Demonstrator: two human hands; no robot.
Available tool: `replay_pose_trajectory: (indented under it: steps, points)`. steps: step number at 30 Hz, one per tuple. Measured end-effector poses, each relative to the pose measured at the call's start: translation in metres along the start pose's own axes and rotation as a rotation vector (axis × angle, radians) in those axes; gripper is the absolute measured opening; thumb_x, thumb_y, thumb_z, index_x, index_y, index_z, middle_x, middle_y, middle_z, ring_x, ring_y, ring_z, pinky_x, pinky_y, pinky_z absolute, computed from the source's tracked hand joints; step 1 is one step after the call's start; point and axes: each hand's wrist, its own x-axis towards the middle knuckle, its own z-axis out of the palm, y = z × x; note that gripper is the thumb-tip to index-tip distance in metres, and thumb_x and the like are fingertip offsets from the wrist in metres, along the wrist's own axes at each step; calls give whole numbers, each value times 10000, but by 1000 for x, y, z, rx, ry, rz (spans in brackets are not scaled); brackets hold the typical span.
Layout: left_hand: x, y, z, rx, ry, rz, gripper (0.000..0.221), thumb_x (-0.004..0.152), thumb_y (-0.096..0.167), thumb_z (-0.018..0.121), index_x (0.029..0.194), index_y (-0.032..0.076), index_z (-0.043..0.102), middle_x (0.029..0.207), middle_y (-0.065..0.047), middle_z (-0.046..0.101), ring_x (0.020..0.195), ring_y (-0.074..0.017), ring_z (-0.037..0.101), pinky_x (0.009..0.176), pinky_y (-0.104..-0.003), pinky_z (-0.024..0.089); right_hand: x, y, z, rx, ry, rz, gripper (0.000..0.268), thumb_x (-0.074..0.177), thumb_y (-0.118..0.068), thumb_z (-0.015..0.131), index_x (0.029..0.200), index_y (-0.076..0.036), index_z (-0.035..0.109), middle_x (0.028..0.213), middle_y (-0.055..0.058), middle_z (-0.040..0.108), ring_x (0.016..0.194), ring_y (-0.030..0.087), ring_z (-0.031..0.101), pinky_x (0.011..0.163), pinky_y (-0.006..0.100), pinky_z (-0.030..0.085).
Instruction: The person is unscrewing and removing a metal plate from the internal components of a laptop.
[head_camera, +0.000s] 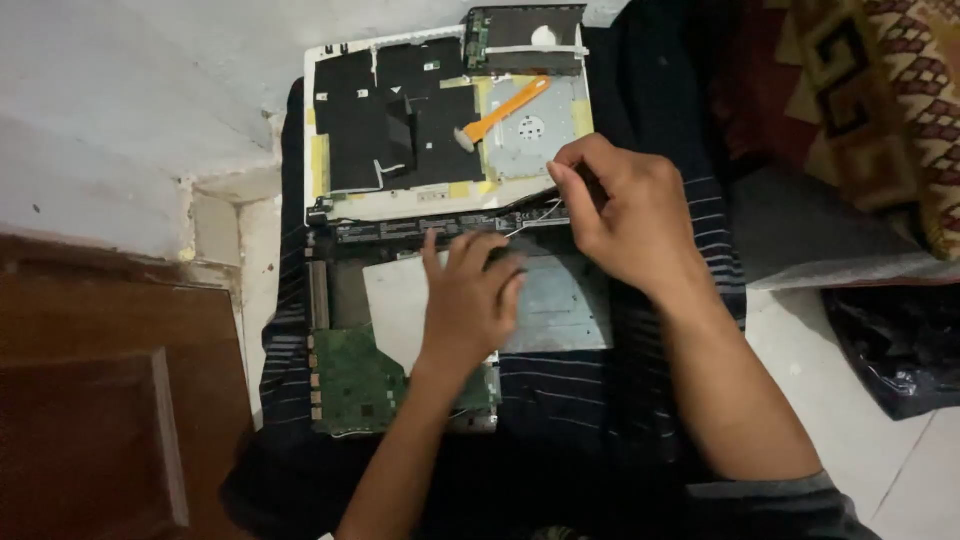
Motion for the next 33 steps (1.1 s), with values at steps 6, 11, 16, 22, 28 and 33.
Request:
replay_pose_trajectory:
  steps: [6, 11, 16, 22, 28, 33]
  points:
    - [-29, -41, -22, 1, 180, -109, 158, 912, 173, 759, 1069, 171, 751, 1172, -44, 682, 1204, -298, 612, 1150, -605, 282, 2, -5, -4, 149, -4, -4, 88, 1008, 11, 656, 1003, -23, 737, 694, 174, 678, 570, 347, 635, 498, 373, 479]
    - [-50, -44, -83, 31, 188, -377, 334, 914, 195, 808, 1206, 60, 715, 1263, -156, 641, 1250, -396, 589, 1157, -680, 280, 4, -21, -1, 154, -111, -83, 82, 973, 29, 680, 1014, -5, 742, 779, 205, 683, 653, 399, 641, 564, 439, 497]
    - [-72, -39, -98, 2, 179, -498, 693, 838, 317, 875, 1397, 4, 612, 1412, -246, 529, 1317, -502, 512, 1130, -757, 254, -1, -38, 15, 68, -244, -134, 104, 953, -22, 684, 1023, -19, 761, 836, 199, 703, 753, 451, 675, 638, 477, 538]
    - [-96, -56, -71, 53, 206, -470, 797, 778, 500, 876, 1369, 30, 621, 1434, -237, 520, 1366, -468, 489, 1116, -710, 297, -7, -51, 25, -169, -538, 52, 183, 945, -70, 645, 1017, 42, 771, 856, 305, 740, 836, 547, 689, 716, 583, 557]
    - [-80, -75, -95, 51, 3, -465, 652, 840, 608, 764, 1300, 152, 685, 1394, -106, 556, 1350, -378, 447, 1032, -634, 329, -8, -46, 35, -327, -734, 68, 235, 923, -318, 671, 1076, -173, 776, 1063, -3, 814, 953, 233, 763, 782, 369, 542]
    - [-57, -107, -113, -201, 23, -125, 449, 911, 378, 788, 1250, 94, 712, 1337, -156, 594, 1305, -366, 526, 1092, -752, 261, 0, -85, 35, -387, -702, -69, 162, 911, -183, 714, 1053, -113, 747, 904, 30, 759, 761, 216, 725, 707, 341, 527]
